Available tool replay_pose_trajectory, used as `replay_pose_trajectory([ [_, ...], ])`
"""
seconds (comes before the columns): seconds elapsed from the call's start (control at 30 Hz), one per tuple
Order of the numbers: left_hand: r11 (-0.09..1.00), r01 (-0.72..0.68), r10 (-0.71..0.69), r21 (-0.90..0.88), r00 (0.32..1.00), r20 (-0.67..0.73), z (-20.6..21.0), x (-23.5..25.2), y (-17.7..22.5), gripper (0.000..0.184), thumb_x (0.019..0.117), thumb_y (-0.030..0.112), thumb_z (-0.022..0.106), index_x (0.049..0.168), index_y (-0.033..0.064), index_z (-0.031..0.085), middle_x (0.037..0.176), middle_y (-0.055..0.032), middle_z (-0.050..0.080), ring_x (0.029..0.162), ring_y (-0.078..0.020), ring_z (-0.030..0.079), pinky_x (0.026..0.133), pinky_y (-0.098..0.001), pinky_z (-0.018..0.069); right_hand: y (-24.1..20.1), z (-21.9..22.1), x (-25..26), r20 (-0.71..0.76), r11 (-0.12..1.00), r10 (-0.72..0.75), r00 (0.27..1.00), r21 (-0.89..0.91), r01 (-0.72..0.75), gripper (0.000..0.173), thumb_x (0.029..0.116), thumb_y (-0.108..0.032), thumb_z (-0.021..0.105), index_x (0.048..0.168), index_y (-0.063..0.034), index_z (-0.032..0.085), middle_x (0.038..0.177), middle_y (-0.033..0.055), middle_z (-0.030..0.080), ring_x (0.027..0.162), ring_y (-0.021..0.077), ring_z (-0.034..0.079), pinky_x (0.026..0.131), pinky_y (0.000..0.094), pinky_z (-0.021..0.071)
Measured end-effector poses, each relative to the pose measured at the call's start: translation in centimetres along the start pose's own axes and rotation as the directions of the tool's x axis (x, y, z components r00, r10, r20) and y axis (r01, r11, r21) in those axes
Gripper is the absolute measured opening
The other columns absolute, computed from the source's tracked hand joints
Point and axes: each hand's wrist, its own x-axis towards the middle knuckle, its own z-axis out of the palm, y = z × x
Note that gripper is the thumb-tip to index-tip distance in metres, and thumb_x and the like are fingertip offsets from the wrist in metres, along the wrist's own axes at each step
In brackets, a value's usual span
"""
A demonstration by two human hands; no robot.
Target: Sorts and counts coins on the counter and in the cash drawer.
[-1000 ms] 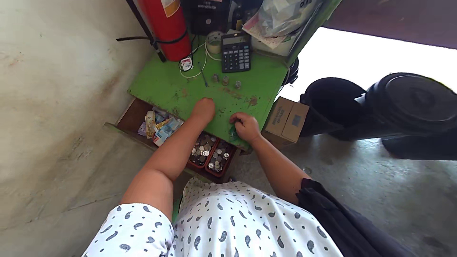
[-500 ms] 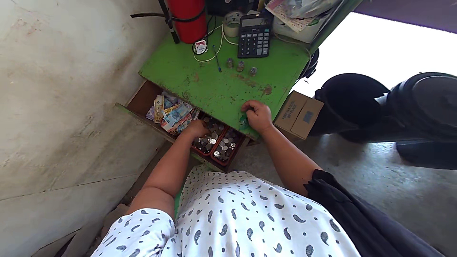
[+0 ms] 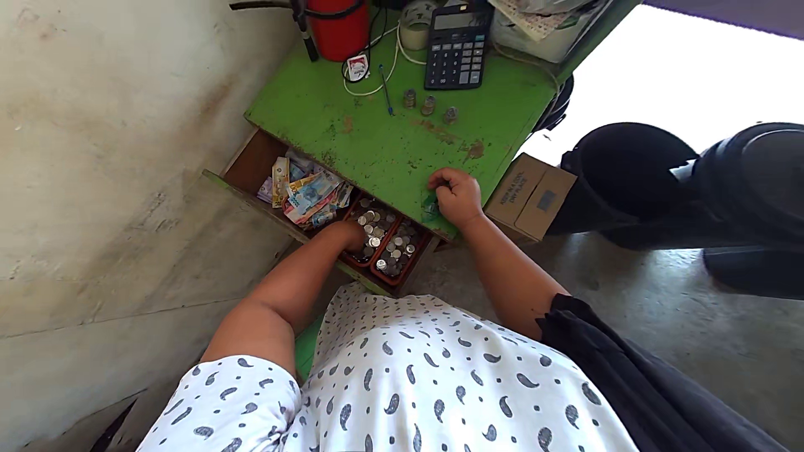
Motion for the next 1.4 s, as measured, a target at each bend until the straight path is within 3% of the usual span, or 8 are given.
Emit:
replay_pose_trajectory([
  [0.13,0.956,-0.150,0.114,-0.252,0.982,-0.150,-4.9,-3.0,-1.5,0.024,0.0954,0.025,0.069,0.090,0.0019,0.073,0.085,-0.0152,0.070,0.080,-0.0302,0.067,0.077,-0.0564,0.0540,-0.1,-0.2,0.2,0.002,1.000,0.008,1.000,0.009,-0.008,0.029,0.0926,-0.008,0.047,0.105,-0.0069,0.074,0.103,0.0101,0.074,0.099,0.0249,0.071,0.087,0.0513,0.0570],
  [0.23,0.856,-0.380,0.225,-0.351,0.885,-0.409,-10.3,-4.9,-1.8,0.025,0.1031,0.025,0.062,0.109,0.0039,0.075,0.101,-0.0149,0.073,0.095,-0.0279,0.070,0.092,-0.0554,0.0537,-0.1,-0.3,0.3,0.016,0.999,0.014,1.000,0.029,-0.015,0.029,0.0927,-0.008,0.047,0.105,-0.0061,0.074,0.103,0.0104,0.075,0.099,0.0256,0.072,0.088,0.0524,0.0573],
  [0.47,0.894,-0.340,-0.072,-0.293,0.535,-0.842,-22.2,2.5,-2.4,0.053,0.0929,0.011,0.070,0.144,0.0053,0.056,0.145,-0.0208,0.055,0.133,-0.0365,0.055,0.111,-0.0545,0.0461,-0.4,-0.3,0.2,0.011,0.999,0.018,1.000,0.037,-0.019,0.026,0.0927,-0.004,0.050,0.102,-0.0072,0.074,0.102,0.0085,0.074,0.095,0.0230,0.071,0.085,0.0494,0.0584],
  [0.57,0.955,-0.243,0.007,-0.169,0.588,-0.809,-25.1,4.7,-2.5,0.050,0.0940,0.009,0.067,0.142,0.0033,0.057,0.143,-0.0223,0.057,0.135,-0.0387,0.054,0.113,-0.0561,0.0438,-0.7,-0.6,0.3,0.044,0.998,0.052,0.998,0.033,-0.053,0.026,0.0938,-0.005,0.050,0.103,-0.0069,0.075,0.103,0.0082,0.074,0.098,0.0219,0.071,0.087,0.0480,0.0577],
  [0.7,0.991,-0.127,0.064,-0.033,0.687,-0.724,-26.4,5.7,-2.1,0.026,0.0937,0.012,0.067,0.117,0.0024,0.072,0.126,-0.0223,0.067,0.124,-0.0417,0.060,0.104,-0.0620,0.0481,-0.6,-0.7,0.4,0.054,0.998,0.051,0.997,0.045,-0.053,0.027,0.0931,-0.005,0.049,0.102,-0.0066,0.075,0.103,0.0080,0.074,0.098,0.0211,0.071,0.088,0.0464,0.0580],
  [0.8,0.997,-0.074,0.045,-0.014,0.736,-0.675,-25.7,4.4,-1.2,0.023,0.0926,0.013,0.069,0.112,0.0011,0.073,0.121,-0.0235,0.068,0.121,-0.0433,0.061,0.100,-0.0642,0.0498,-0.6,-0.6,0.3,0.046,0.998,0.041,0.998,0.044,-0.043,0.027,0.0931,-0.005,0.050,0.102,-0.0065,0.075,0.104,0.0083,0.074,0.098,0.0213,0.071,0.087,0.0467,0.0582],
  [1.23,0.988,-0.087,-0.014,-0.128,0.774,-0.633,-8.7,-3.7,0.9,0.029,0.0861,0.016,0.075,0.110,-0.0008,0.070,0.111,-0.0210,0.067,0.106,-0.0379,0.067,0.088,-0.0567,0.0571,-0.2,-0.4,0.3,0.028,0.999,0.028,0.999,0.045,-0.029,0.029,0.0928,-0.007,0.048,0.105,-0.0067,0.074,0.104,0.0101,0.074,0.098,0.0252,0.071,0.085,0.0514,0.0569],
  [1.4,0.858,-0.121,-0.202,-0.499,0.814,-0.545,-4.2,-5.3,-1.3,0.038,0.0895,0.032,0.078,0.116,0.0050,0.073,0.113,-0.0185,0.071,0.110,-0.0349,0.068,0.097,-0.0599,0.0524,-0.4,-0.4,0.3,0.024,0.999,0.024,0.999,0.034,-0.025,0.030,0.0935,-0.007,0.047,0.105,-0.0068,0.074,0.103,0.0102,0.074,0.099,0.0252,0.071,0.087,0.0513,0.0565],
])
